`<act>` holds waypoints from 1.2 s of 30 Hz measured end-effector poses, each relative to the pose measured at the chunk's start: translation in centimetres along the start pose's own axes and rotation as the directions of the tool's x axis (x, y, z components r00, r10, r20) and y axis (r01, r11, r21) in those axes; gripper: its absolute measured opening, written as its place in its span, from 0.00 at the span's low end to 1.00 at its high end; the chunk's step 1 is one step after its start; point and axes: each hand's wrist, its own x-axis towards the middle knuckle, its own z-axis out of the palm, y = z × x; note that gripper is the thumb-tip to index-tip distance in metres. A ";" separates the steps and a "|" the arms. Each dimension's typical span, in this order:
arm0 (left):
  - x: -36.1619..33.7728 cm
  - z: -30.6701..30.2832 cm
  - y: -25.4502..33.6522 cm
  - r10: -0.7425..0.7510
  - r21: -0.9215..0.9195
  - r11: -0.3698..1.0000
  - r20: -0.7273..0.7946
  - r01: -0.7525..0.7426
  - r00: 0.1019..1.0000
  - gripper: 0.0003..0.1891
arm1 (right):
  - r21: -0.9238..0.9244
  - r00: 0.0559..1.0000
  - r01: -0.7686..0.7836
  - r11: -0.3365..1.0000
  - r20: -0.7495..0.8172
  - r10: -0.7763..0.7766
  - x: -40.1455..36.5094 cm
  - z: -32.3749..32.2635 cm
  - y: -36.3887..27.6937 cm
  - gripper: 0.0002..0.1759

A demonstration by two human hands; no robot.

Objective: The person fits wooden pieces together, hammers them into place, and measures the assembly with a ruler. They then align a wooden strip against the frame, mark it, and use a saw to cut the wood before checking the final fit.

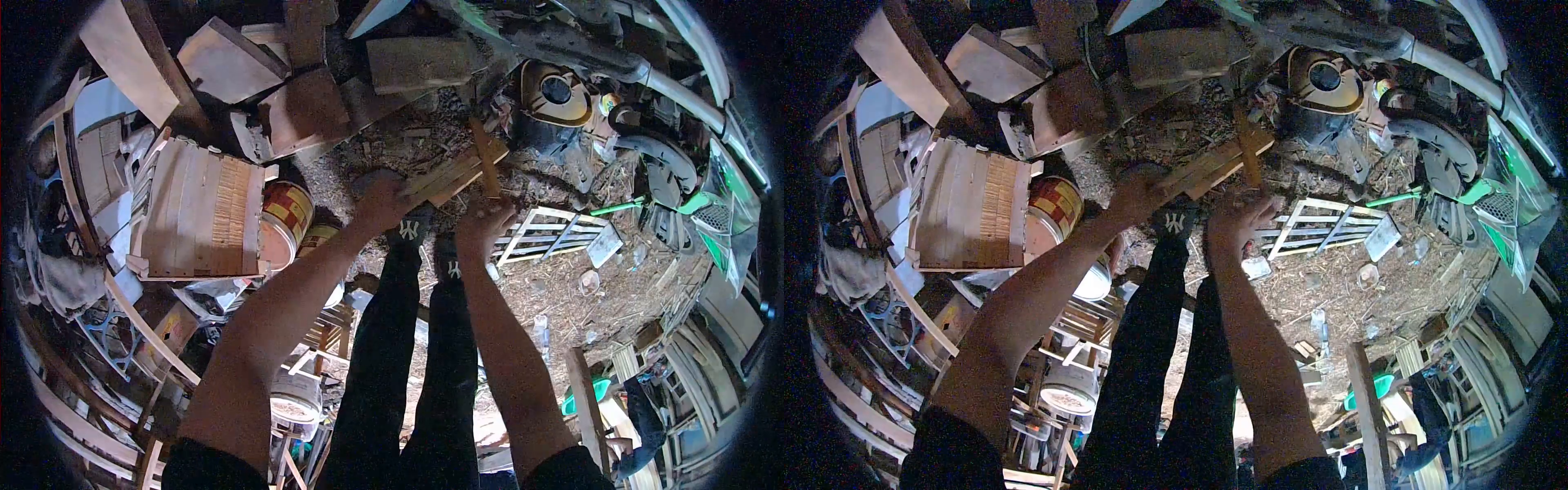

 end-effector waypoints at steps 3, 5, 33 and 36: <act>-0.4 1.7 0.6 -0.075 0.061 0.995 -0.082 0.080 0.994 0.19 | 0.288 0.908 -0.375 0.881 0.308 0.286 -1.4 1.3 1.5 0.22; -0.5 2.5 0.7 -0.043 -0.027 0.999 -0.117 0.040 0.992 0.19 | 0.422 0.694 -0.644 0.638 0.673 0.256 -1.9 1.7 2.7 0.23; 0.6 8.5 -1.4 0.133 0.283 0.957 -0.214 -0.069 0.968 0.19 | 0.339 0.614 -0.555 0.760 0.783 0.100 -8.2 11.7 16.7 0.21; 0.3 6.8 -0.6 0.029 -0.006 1.000 -0.174 -0.031 0.984 0.19 | 0.295 0.545 -0.703 0.647 0.807 0.225 -7.3 10.9 15.1 0.21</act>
